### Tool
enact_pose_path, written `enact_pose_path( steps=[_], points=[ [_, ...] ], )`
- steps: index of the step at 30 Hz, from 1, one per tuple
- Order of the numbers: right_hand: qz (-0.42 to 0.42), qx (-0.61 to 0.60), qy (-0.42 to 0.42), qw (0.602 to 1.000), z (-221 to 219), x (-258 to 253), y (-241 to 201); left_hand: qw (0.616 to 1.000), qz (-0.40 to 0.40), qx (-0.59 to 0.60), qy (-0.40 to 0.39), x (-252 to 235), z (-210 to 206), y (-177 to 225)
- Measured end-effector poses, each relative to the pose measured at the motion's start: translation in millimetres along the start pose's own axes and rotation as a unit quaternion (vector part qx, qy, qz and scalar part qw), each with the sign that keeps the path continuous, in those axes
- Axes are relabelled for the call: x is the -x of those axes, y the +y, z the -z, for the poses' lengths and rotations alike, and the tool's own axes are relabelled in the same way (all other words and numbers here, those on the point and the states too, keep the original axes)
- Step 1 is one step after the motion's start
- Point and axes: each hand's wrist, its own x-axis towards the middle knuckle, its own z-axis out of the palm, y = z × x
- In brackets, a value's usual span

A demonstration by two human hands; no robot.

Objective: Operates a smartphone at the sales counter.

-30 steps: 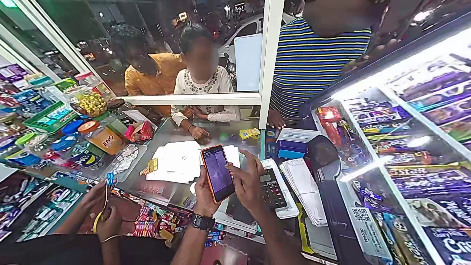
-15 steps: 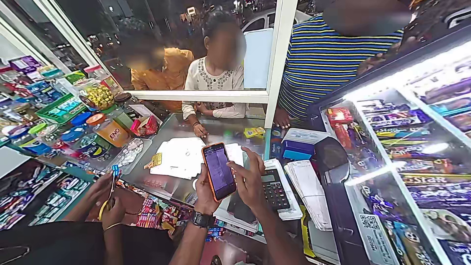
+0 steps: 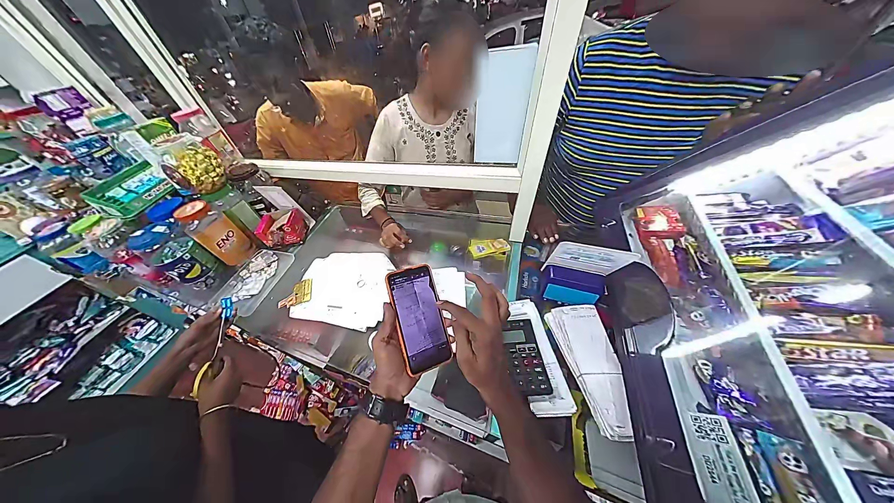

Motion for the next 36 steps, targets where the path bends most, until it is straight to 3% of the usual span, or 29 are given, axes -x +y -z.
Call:
enact_pose_path(
  steps=[11,18,23,28,36],
  points=[
    [-0.003,-0.014,-0.002,1.000,4.1,1.6,-3.2,1.000,-0.002,0.007,0.005,2.9,-3.8,0.0],
    [-0.016,-0.035,0.012,0.999,5.4,3.5,-2.2,0.999,0.017,-0.001,-0.031,2.7,-1.6,-0.9],
    [0.035,-0.034,0.042,0.998,17.9,4.8,-14.7,0.998,0.032,-0.011,-0.060,0.6,11.3,0.3],
    [0.011,-0.063,0.030,0.997,12.6,11.3,-7.9,0.999,0.017,-0.009,-0.033,-1.0,3.4,-1.2],
    [0.054,-0.012,-0.001,0.998,1.4,32.4,-1.6,0.999,0.019,-0.009,-0.029,-1.5,0.6,1.9]
  ],
)
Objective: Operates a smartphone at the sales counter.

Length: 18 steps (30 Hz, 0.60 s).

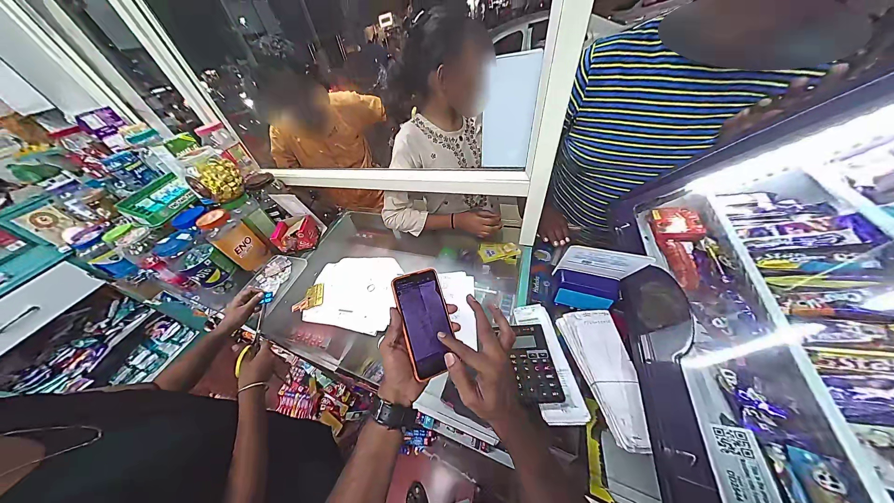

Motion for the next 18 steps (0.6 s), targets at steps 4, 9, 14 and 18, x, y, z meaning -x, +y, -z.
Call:
enact_pose_path(
  steps=[4,9,14,18],
  points=[
    [-0.036,-0.017,0.067,0.997,25.6,-32.5,5.1,1.000,0.010,-0.006,-0.024,0.0,6.4,-3.0],
    [0.029,-0.067,0.149,0.986,60.9,-60.3,-9.8,0.999,0.016,-0.004,-0.028,-5.6,7.0,0.1],
    [0.028,-0.052,0.110,0.992,41.5,-24.3,-26.6,1.000,0.005,0.004,-0.024,-3.3,5.5,-2.0],
    [-0.029,-0.015,0.058,0.998,10.5,-13.2,-8.0,1.000,-0.002,0.009,-0.026,-3.2,3.5,-0.4]
  ],
)
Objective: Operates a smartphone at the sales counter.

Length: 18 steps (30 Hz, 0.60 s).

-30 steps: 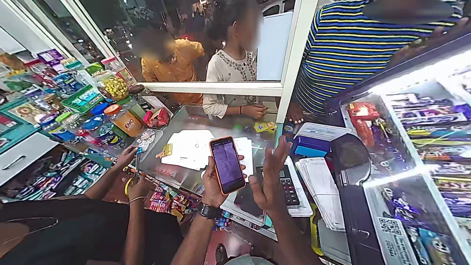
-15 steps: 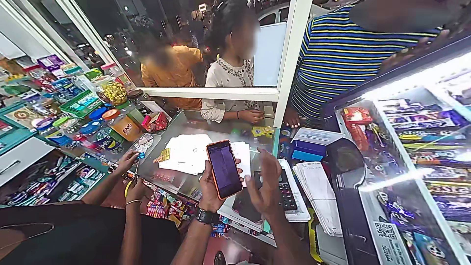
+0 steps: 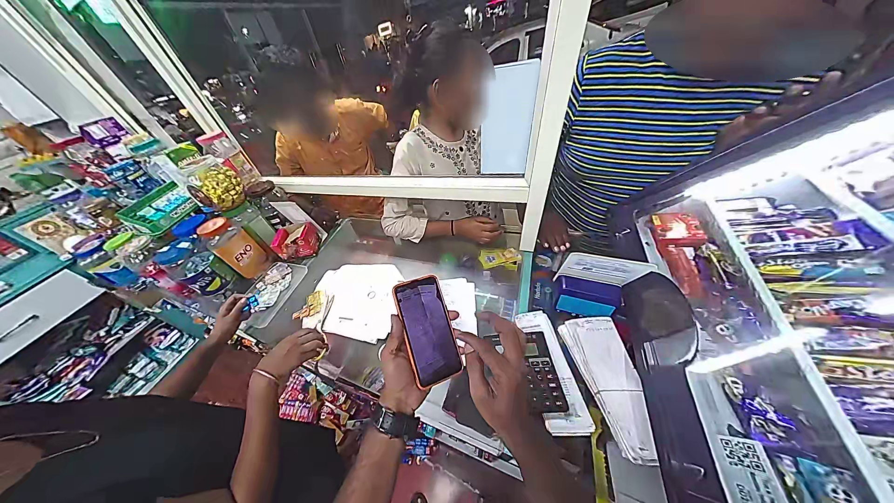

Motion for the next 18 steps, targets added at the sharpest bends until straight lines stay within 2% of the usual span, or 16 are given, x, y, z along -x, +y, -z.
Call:
enact_pose_path(
  steps=[7,10,14,18],
  points=[
    [-0.009,0.036,-0.037,0.999,-2.0,-11.2,0.0,1.000,0.001,0.005,-0.009,-1.9,4.6,0.6],
    [-0.023,0.060,-0.073,0.995,8.7,-34.4,-21.4,0.999,-0.012,-0.004,0.041,-1.3,1.6,-0.5],
    [0.036,0.066,-0.054,0.996,17.4,-55.6,-43.7,0.997,-0.026,-0.010,0.073,-1.7,-8.7,1.8],
    [0.031,0.070,-0.054,0.996,3.3,-48.9,-33.3,0.997,-0.025,-0.011,0.073,-3.0,-11.1,2.2]
  ],
)
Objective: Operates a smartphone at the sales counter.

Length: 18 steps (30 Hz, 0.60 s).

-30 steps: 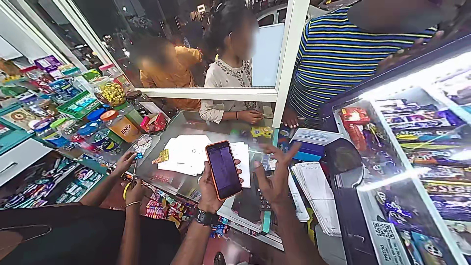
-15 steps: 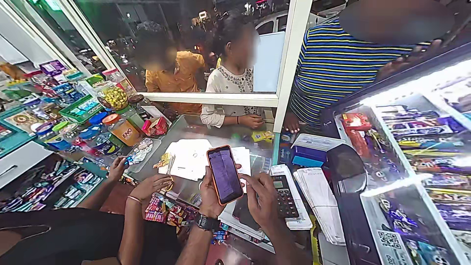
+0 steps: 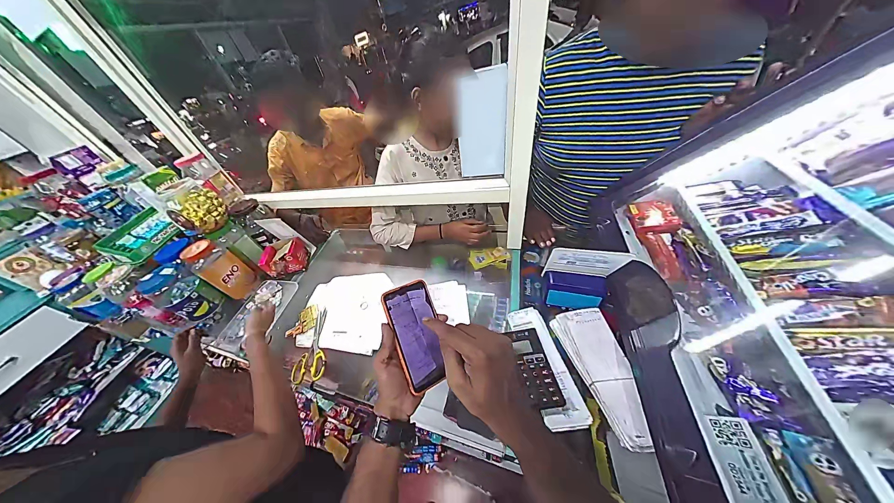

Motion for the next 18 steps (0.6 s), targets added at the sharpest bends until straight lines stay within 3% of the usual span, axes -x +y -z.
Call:
enact_pose_path(
  steps=[4,7,10,13,18],
  points=[
    [-0.018,-0.022,0.003,1.000,-11.6,12.7,14.2,1.000,-0.001,-0.001,0.002,0.0,4.7,-3.1],
    [0.026,-0.092,0.092,0.991,-9.3,16.9,23.3,1.000,0.016,-0.010,-0.020,-0.6,7.7,-2.1],
    [0.066,-0.133,0.180,0.972,31.2,5.0,24.1,0.995,0.049,-0.011,-0.086,-5.0,17.1,0.5],
    [0.079,-0.110,0.230,0.964,69.0,-13.5,34.1,0.995,0.055,-0.014,-0.085,-2.9,22.8,2.2],
    [0.107,-0.078,0.302,0.944,71.3,-28.2,58.2,0.995,0.055,-0.009,-0.088,-2.7,19.3,4.0]
  ],
)
